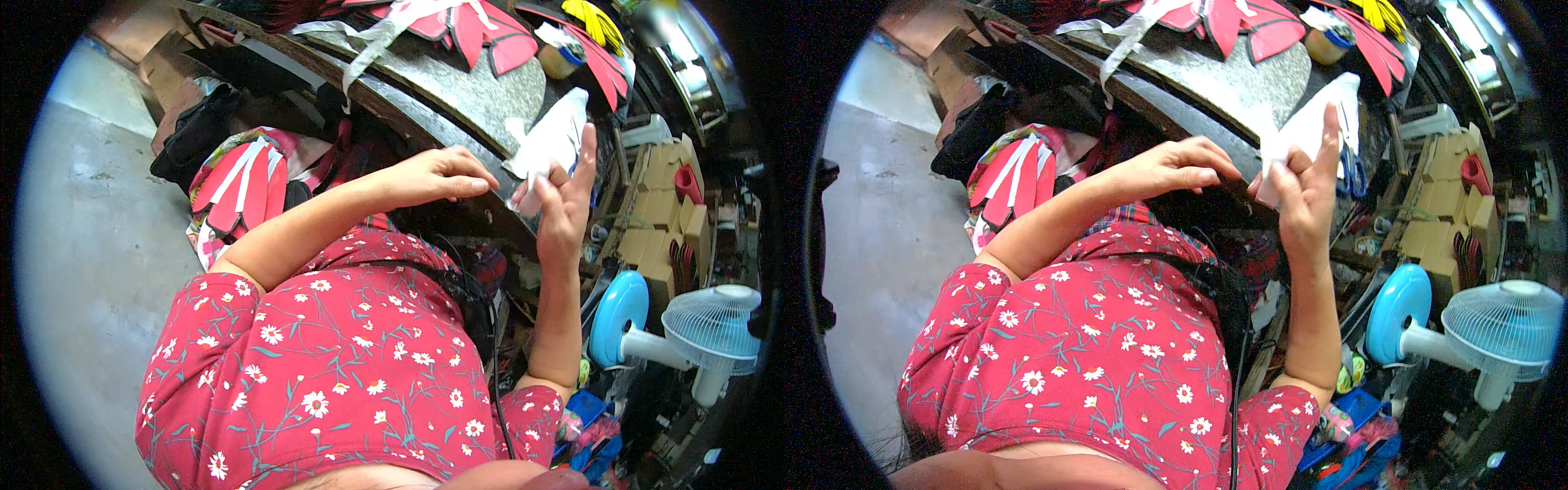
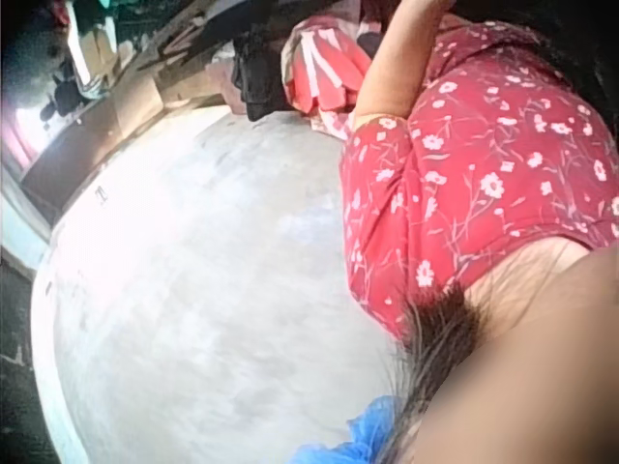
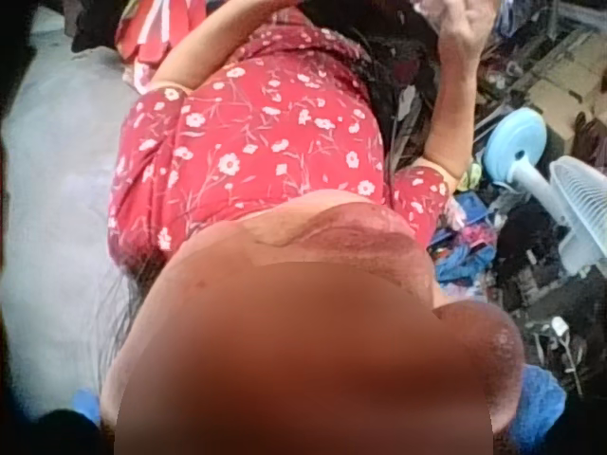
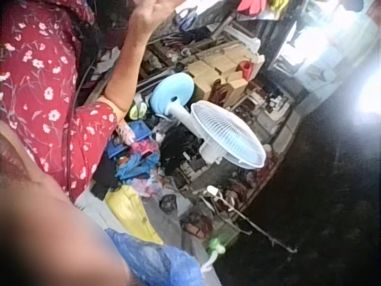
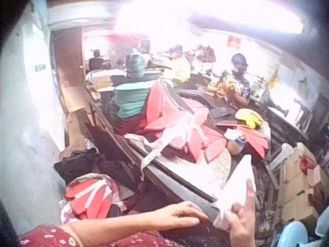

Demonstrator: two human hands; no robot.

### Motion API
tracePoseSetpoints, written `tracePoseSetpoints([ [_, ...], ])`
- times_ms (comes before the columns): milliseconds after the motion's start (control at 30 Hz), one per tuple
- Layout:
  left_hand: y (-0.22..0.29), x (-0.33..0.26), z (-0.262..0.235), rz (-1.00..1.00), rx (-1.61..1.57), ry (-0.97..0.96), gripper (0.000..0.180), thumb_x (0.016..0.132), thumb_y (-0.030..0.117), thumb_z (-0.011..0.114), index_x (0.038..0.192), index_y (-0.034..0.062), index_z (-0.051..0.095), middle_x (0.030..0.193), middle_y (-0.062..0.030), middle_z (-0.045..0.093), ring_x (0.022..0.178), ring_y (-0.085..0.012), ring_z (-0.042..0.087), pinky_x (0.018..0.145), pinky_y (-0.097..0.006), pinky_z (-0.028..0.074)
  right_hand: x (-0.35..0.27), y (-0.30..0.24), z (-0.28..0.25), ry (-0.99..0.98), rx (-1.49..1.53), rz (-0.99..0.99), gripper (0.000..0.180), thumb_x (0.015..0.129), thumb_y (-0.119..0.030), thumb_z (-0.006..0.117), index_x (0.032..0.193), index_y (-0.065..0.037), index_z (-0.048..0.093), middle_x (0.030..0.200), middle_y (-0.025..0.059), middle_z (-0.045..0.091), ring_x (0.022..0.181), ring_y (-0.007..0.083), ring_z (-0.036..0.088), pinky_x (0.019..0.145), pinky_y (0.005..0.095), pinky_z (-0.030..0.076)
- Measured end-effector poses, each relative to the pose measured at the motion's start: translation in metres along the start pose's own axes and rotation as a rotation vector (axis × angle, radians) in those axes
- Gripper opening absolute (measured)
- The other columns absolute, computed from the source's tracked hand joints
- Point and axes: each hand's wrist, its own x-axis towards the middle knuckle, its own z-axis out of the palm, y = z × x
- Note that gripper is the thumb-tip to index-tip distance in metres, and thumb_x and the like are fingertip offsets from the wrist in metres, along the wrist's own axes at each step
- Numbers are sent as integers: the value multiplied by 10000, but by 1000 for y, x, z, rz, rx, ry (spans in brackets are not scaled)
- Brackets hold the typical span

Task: The person uses scissors to cut white fabric strips and pink foam pieces on a cluttered workbench. They repeatedly position the material, trim edges, and set finished pieces aside.

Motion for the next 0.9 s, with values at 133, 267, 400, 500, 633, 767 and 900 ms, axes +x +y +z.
tracePoseSetpoints([
  [133, 9, 9, 6, -33, -411, 95, 355, 1007, 372, 563, 1125, 53, 667, 970, -29, 686, 904, -129, 639, 803, -276, 508, -2, -5, 21, -208, 71, 133, 835, 919, 30, 475, 1593, -172, 25, 1019, 153, 646, 561, 125, 555, 503, 236, 474],
  [267, 14, 18, -9, -6, -447, 401, 195, 921, 208, 714, 1047, 59, 702, 882, 10, 677, 721, -64, 564, 646, -229, 445, 2, 4, 21, -244, 38, 178, 834, 929, 14, 470, 1594, -192, 11, 1002, 147, 641, 587, 131, 574, 524, 246, 498],
  [400, 24, 20, -10, 221, -292, 432, 139, 922, 173, 707, 984, 48, 710, 921, 7, 681, 738, -58, 573, 694, -228, 476, 10, 13, 13, -256, 279, 309, 762, 975, -167, 434, 1596, -195, -7, 1097, 188, 640, 775, 232, 674, 735, 357, 560],
  [500, 41, 16, -12, 680, 659, 337, 152, 775, 49, 732, 915, 104, 710, 946, -22, 641, 952, -236, 598, 888, -365, 472, 20, 25, 15, -235, 572, 362, 725, 1002, -361, 427, 1584, -84, 94, 1305, 182, 596, 1107, 291, 640, 1015, 439, 463],
  [633, 63, 13, -6, 763, 761, 285, 196, 708, 79, 740, 860, 199, 712, 1005, -32, 577, 1035, -300, 523, 933, -425, 435, 26, 36, 21, -279, 685, 303, 558, 969, -303, 511, 1430, -11, 394, 1247, 147, 591, 1084, 253, 643, 976, 408, 505],
  [767, 74, 7, -13, 790, 678, 214, 193, 720, 82, 750, 863, 208, 721, 1018, -32, 569, 1079, -305, 493, 936, -429, 432, 25, 30, 25, -387, 677, 305, 612, 929, -319, 621, 1407, -6, 402, 1124, 138, 636, 961, 257, 679, 804, 376, 577],
  [900, 74, 3, -21, 807, 603, 141, 210, 704, 107, 796, 878, 207, 735, 1080, -26, 583, 1101, -303, 486, 945, -419, 427, 19, 13, 22, -228, 544, 286, 433, 804, -104, 747, 1133, -45, 472, 895, 62, 586, 809, 165, 644, 701, 284, 529],
])
